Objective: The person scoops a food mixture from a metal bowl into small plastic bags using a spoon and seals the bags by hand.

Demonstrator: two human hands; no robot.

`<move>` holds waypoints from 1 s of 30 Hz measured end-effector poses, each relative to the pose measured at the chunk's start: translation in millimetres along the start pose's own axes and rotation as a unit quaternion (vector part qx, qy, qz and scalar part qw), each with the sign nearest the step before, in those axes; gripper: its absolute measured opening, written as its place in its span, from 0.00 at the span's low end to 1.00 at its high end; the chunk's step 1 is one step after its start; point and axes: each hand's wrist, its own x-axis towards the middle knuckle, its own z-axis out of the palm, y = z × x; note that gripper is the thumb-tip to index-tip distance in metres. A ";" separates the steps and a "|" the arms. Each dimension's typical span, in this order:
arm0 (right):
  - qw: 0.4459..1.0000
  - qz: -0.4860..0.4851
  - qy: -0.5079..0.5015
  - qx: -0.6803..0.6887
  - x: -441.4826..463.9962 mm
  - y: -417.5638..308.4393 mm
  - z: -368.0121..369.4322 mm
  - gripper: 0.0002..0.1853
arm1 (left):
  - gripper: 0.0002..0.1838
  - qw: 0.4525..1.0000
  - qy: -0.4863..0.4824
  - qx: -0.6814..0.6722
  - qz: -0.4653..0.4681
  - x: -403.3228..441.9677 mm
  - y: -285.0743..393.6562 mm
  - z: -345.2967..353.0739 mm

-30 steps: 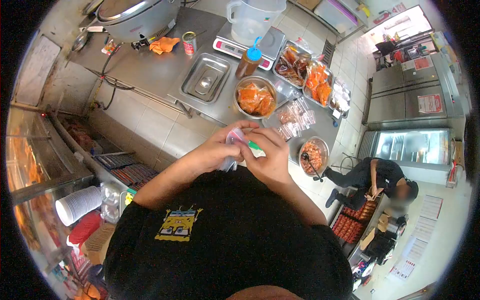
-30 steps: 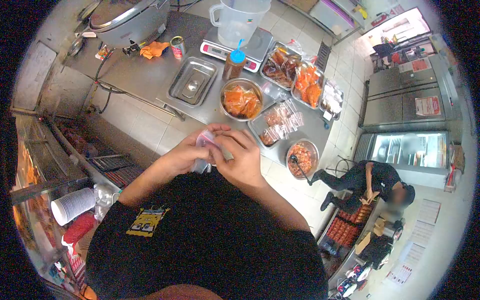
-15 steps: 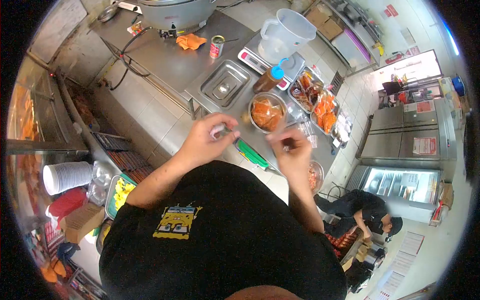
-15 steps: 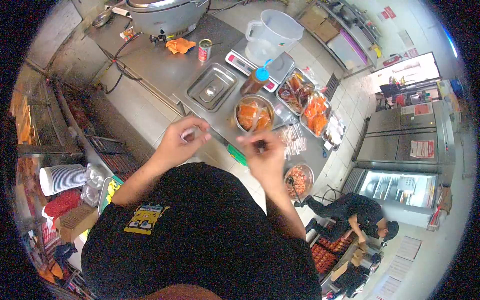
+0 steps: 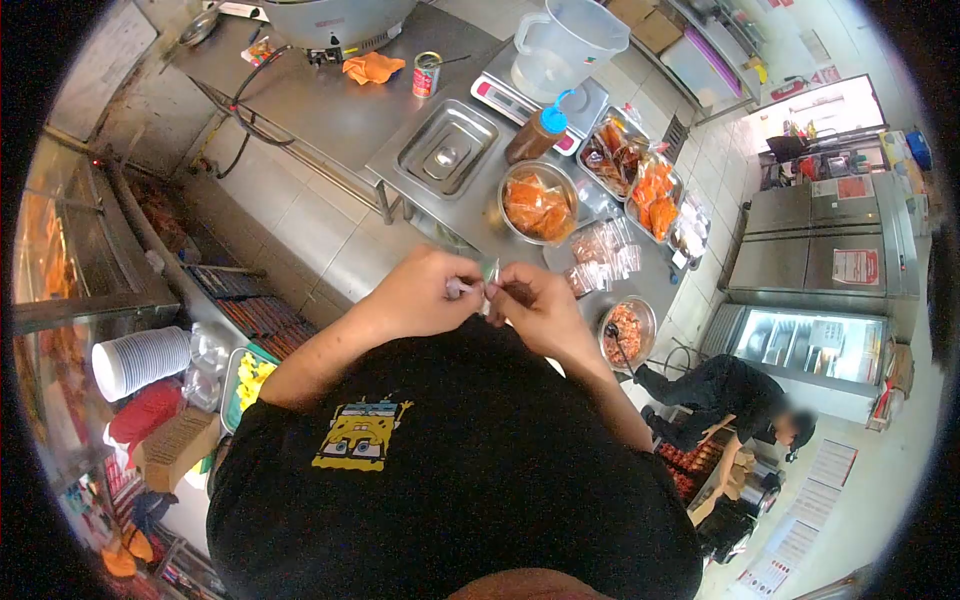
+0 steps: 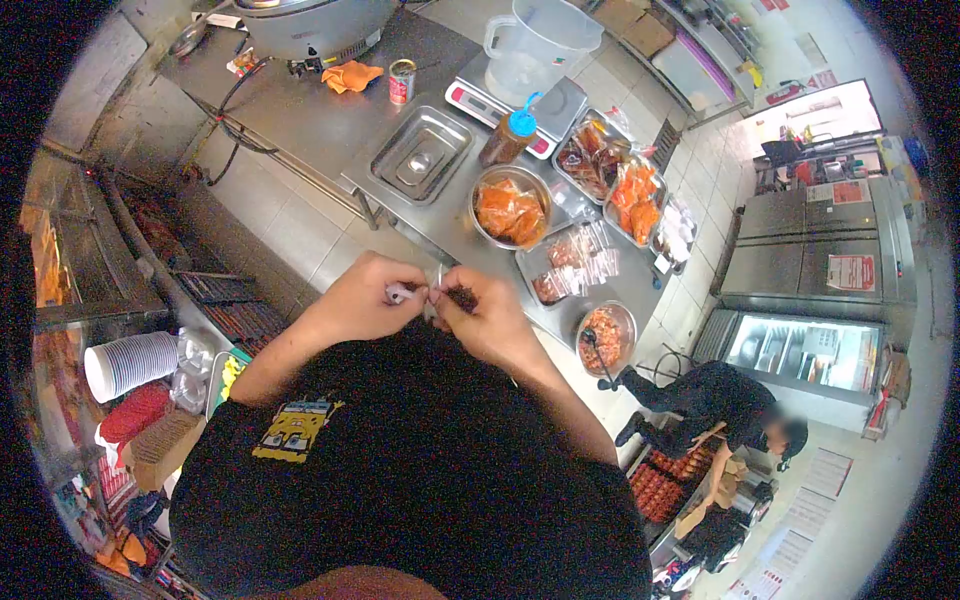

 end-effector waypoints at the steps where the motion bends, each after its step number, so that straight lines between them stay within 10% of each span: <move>1: 0.998 0.009 -0.013 -0.068 -1.3 2.3 -0.1 0.10 | 0.06 0.999 -0.045 0.019 -0.007 1.3 -0.9 1.7; 14: 0.915 -0.253 0.132 -0.286 6.1 25.4 17.4 0.03 | 0.14 0.953 -0.028 0.301 -0.019 -7.7 1.3 23.4; 20: 0.930 -0.178 0.215 -0.238 12.4 45.8 25.9 0.05 | 0.11 0.962 0.116 0.246 -0.035 -15.6 -16.1 31.9; 26: 0.919 -0.218 0.228 -0.238 28.4 47.2 39.1 0.04 | 0.11 0.968 0.193 0.040 -0.153 -10.2 -79.3 66.4; 30: 0.905 -0.175 0.194 -0.336 45.4 74.4 38.7 0.06 | 0.12 0.860 0.226 -0.371 -0.266 5.6 -152.9 118.4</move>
